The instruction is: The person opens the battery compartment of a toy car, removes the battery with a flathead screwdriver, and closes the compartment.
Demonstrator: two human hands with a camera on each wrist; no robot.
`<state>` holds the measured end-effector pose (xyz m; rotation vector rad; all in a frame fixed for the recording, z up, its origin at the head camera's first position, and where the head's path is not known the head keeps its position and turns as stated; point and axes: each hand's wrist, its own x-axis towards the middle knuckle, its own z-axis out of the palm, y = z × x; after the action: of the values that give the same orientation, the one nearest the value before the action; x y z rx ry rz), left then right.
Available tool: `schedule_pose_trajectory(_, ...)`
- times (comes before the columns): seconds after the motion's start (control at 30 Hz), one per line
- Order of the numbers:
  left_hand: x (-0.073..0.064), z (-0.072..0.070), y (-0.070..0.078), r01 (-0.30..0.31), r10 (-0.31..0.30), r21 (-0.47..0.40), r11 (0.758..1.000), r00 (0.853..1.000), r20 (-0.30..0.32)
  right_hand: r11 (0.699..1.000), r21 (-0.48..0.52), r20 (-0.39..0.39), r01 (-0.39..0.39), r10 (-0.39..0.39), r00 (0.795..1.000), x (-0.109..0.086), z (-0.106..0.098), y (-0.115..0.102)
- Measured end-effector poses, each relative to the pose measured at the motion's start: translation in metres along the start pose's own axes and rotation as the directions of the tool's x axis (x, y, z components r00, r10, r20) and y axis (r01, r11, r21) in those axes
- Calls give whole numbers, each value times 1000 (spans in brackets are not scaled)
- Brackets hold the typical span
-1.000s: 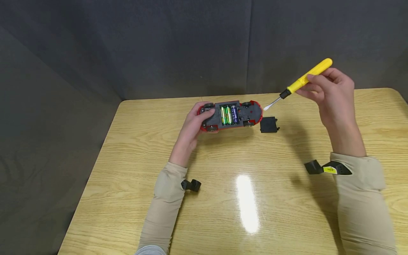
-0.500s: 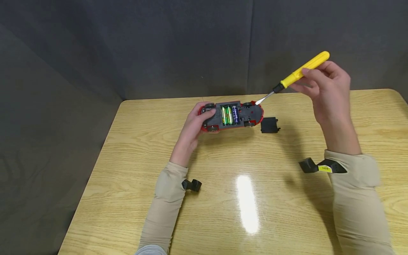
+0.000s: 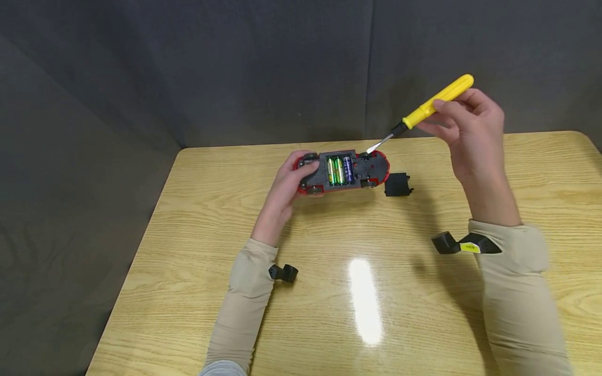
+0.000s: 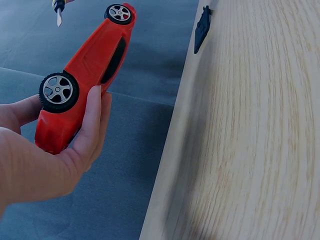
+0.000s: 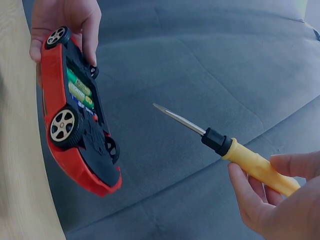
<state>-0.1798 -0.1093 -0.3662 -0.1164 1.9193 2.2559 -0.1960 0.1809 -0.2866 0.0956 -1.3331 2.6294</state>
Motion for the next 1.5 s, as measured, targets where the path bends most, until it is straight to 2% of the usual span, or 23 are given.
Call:
schedule_pose_trajectory(0.6, 0, 0, 0, 3, -3, 3, 1000, 1000, 0, 1000, -11, 30, -28, 28, 999, -5, 15, 14)
schedule_pose_trajectory(1.1, 0, 2, 0, -4, 4, 16, 1000, 1000, 7, 992, -112, 82, -53, 63, 995, -8, 23, 28)
schedule_pose_trajectory(1.37, 0, 2, 0, -3, 3, 1, 1000, 1000, 13, 978, -199, 106, -60, 82, 991, -11, 27, 34)
schedule_pose_trajectory(1.5, 0, 3, -1, -8, 8, -3, 1000, 1000, 20, 979, -199, 129, -47, 74, 989, -11, 27, 35)
